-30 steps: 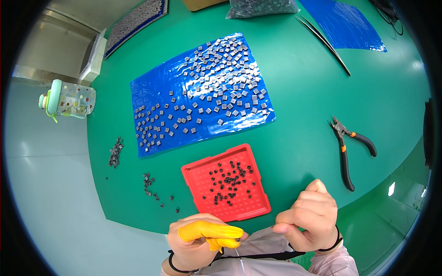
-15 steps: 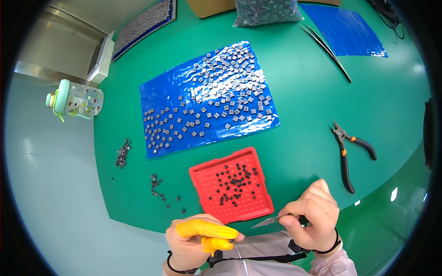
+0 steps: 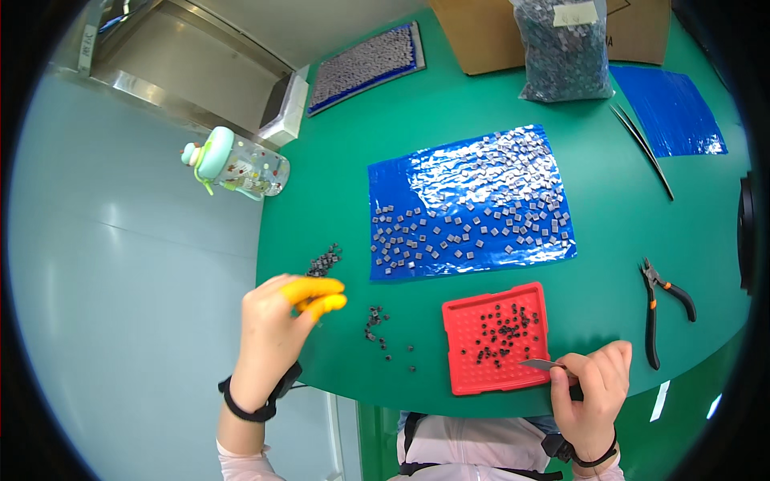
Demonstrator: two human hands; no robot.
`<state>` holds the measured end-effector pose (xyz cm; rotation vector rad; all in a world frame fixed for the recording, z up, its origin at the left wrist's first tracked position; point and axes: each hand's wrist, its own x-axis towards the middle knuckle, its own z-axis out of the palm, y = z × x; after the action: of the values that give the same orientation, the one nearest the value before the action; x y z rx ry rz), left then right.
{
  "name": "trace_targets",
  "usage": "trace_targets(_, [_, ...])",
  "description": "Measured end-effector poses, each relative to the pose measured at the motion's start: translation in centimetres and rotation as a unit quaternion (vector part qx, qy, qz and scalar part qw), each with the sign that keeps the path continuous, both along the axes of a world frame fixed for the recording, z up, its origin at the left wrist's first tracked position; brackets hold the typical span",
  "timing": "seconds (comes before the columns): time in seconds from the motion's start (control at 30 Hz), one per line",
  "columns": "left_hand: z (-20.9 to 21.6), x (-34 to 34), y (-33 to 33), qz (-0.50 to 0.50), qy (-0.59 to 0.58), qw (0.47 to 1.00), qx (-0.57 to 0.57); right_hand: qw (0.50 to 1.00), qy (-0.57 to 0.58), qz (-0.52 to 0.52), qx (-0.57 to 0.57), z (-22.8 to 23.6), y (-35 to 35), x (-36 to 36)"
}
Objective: The person uses pliers to pick up small black components from a red tray and places them onto a blue sheet on the table. The person also uses a white strip to clean the pliers and handles a black cloth. The task involves repetitive sorting of small items.
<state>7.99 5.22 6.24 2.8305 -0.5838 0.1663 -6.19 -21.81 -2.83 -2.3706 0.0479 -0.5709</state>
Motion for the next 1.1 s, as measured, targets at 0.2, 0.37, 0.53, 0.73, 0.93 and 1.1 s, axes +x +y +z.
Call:
trace_targets(0.2, [-2.7,2.3,-1.1,-0.074,-0.019,0.996,0.048,1.000,-0.006,0.009,0.006,0.0,-0.1,0.0])
trace_targets(0.37, [-4.1,2.5,-1.2,-0.094,-0.054,0.990,0.091,1.000,-0.010,0.018,0.001,-0.2,-0.2,0.0])
trace_targets(0.53, [-4.0,2.0,-1.7,-0.095,-0.059,0.988,0.106,1.000,-0.006,0.018,0.004,-0.1,-0.4,-0.1])
trace_targets(0.73, [-3.8,1.5,-1.2,-0.069,-0.037,0.995,0.069,1.000,-0.012,0.015,0.002,-0.1,-0.2,-0.2])
trace_targets(0.93, [-2.9,0.1,-1.7,-0.028,-0.057,0.998,0.001,1.000,-0.011,0.015,0.023,0.0,-0.5,0.0])
trace_targets(1.1, [0.0,-5.7,-4.2,-0.026,0.207,0.958,-0.195,0.997,-0.026,0.040,0.057,0.6,-0.4,0.2])
